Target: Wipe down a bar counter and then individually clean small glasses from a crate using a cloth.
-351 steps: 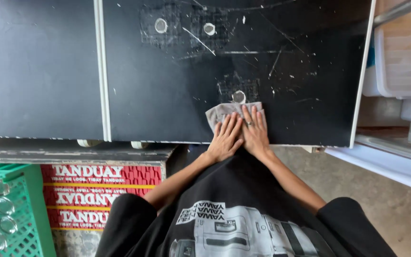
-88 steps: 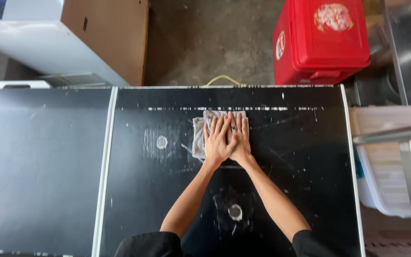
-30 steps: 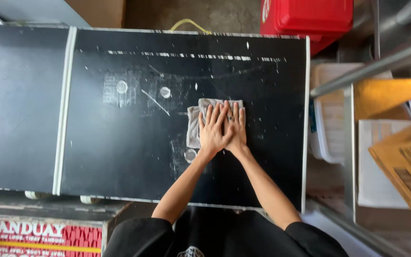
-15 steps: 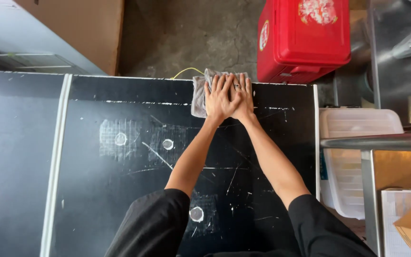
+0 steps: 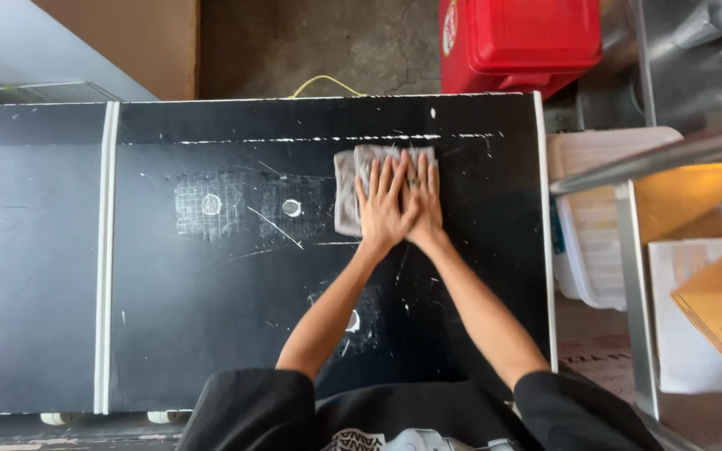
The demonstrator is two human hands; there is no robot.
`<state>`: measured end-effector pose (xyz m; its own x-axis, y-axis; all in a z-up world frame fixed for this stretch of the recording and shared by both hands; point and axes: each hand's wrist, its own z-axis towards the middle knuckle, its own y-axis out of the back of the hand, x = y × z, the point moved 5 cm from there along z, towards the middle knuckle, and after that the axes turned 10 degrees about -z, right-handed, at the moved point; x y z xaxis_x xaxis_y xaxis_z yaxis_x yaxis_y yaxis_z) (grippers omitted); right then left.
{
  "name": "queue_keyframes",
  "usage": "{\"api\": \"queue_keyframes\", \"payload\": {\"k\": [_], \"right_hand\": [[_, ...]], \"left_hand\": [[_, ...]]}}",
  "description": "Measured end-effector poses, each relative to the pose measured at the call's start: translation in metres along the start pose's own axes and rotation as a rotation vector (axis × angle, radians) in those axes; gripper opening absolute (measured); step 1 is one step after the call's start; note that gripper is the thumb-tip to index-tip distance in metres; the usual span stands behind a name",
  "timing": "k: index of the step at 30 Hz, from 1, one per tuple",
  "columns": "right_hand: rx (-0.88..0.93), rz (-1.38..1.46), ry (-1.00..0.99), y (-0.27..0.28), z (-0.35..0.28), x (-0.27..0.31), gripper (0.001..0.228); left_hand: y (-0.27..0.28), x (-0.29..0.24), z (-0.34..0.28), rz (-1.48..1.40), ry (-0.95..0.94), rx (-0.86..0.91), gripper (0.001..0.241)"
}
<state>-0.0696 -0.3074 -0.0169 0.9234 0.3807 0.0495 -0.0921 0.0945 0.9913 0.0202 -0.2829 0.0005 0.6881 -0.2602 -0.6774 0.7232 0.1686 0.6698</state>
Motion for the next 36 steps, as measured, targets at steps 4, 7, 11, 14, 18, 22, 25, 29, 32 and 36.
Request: {"api": "queue_keyframes", "payload": {"k": [4, 7, 11, 14, 18, 22, 25, 29, 32, 36], "right_hand": [[0.023, 0.014, -0.023, 0.015, -0.114, 0.028, 0.080], [0.100, -0.240, -0.031, 0.020, -0.194, 0.045, 0.078], [0.112, -0.066, -0.045, 0.035, -0.275, 0.059, 0.079], [0.147, -0.057, -0.040, 0.036, -0.319, 0.059, 0.080], [0.127, -0.009, -0.021, 0.046, -0.363, 0.058, 0.081], [0.092, -0.024, -0.021, 0.049, -0.403, 0.054, 0.079], [0.189, 0.030, -0.033, 0.034, -0.407, 0.050, 0.080], [0.146, -0.169, -0.017, 0.031, -0.365, 0.037, 0.080], [0.138, -0.175, 0.006, 0.024, -0.301, 0.011, 0.082], [0.008, -0.094, 0.000, 0.009, -0.205, -0.018, 0.082]], "left_hand": [[0.011, -0.049, -0.099, -0.038, 0.035, 0.037, 0.077], [0.015, -0.080, -0.170, -0.049, 0.036, 0.054, 0.075], [0.013, -0.115, -0.246, -0.040, 0.075, 0.088, 0.077], [0.008, -0.137, -0.286, -0.036, 0.114, 0.101, 0.078], [0.003, -0.161, -0.328, -0.046, 0.140, 0.106, 0.078], [-0.004, -0.176, -0.358, -0.070, 0.122, 0.108, 0.078], [-0.007, -0.180, -0.353, -0.060, 0.120, 0.105, 0.078], [-0.014, -0.167, -0.318, -0.069, 0.135, 0.106, 0.079], [-0.020, -0.148, -0.250, -0.091, 0.118, 0.085, 0.080], [-0.032, -0.111, -0.159, -0.088, 0.062, 0.034, 0.078]]}}
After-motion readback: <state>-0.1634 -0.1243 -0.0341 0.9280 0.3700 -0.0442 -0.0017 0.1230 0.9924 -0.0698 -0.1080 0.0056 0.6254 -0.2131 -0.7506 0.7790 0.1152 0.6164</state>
